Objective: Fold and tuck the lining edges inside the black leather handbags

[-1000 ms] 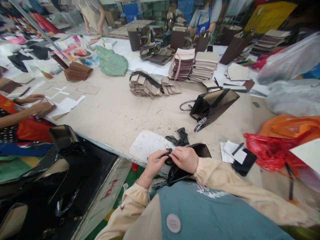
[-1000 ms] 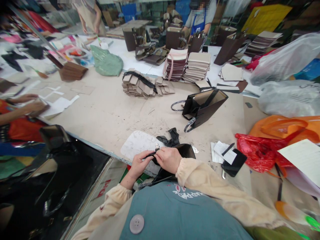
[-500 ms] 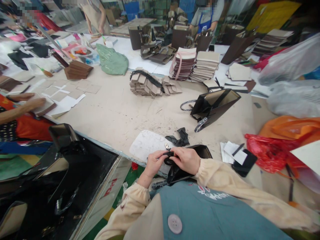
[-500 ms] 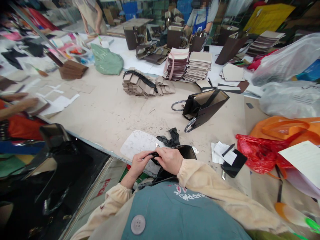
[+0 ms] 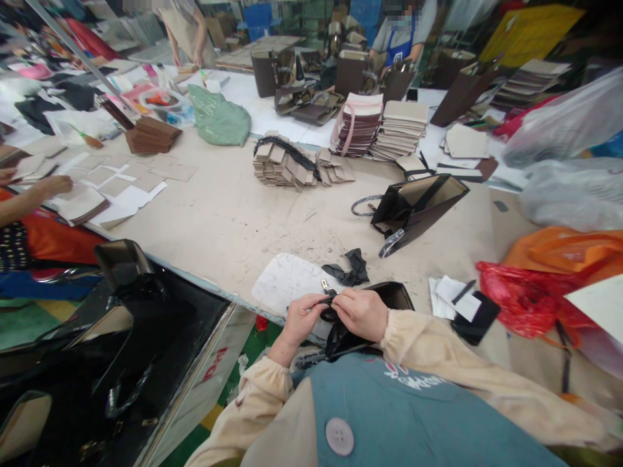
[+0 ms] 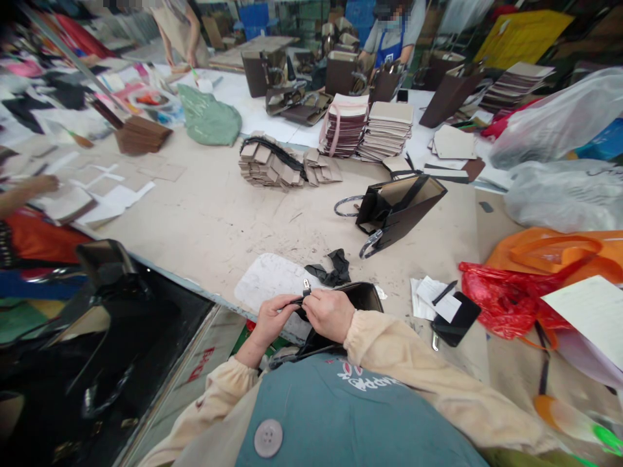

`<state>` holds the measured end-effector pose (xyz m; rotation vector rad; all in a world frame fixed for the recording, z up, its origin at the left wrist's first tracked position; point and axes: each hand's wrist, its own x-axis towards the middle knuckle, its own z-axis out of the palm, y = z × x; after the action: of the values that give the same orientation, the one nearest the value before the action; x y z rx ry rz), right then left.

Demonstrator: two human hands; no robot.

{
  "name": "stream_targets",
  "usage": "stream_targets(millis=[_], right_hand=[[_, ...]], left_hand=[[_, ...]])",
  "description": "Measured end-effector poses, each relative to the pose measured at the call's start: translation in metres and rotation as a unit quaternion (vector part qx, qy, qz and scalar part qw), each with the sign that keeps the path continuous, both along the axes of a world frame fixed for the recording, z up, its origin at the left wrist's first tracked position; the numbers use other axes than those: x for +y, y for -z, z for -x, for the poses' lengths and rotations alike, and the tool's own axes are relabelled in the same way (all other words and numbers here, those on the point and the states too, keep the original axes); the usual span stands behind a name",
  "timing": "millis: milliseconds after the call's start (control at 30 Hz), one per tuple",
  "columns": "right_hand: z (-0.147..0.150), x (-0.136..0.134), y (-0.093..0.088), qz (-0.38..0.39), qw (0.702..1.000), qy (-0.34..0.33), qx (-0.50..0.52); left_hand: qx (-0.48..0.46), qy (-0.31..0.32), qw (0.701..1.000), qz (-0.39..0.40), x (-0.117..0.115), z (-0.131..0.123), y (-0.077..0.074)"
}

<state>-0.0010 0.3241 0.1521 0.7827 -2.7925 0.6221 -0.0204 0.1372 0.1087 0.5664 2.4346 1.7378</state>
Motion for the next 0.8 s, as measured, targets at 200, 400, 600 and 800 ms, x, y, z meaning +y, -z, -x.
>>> stream_targets(millis=[200,400,600,800], right_hand=[[0.0001,-0.0039,-0.0037,-0.012,1.000,0.022,-0.010],[-0.0008,-0.0057,-0.0038,-0.022,0.998,0.047,-0.026],[-0.0013,-0.0071,-0.0043,-0.023,0.997,0.068,-0.028],[-0.0009,-0.0083,-0.0044,-0.021,0.997,0.075,-0.027]], left_hand=[[-0.002,0.001,1.000,-0.003,-0.0009,-0.0003,-0.0018],[-0.001,-0.008,1.000,-0.007,-0.0009,-0.0006,-0.0011],[0.000,-0.021,1.000,-0.005,0.0007,-0.0026,-0.0024],[-0.009,-0.027,1.000,-0.004,0.0031,-0.0037,-0.0073]])
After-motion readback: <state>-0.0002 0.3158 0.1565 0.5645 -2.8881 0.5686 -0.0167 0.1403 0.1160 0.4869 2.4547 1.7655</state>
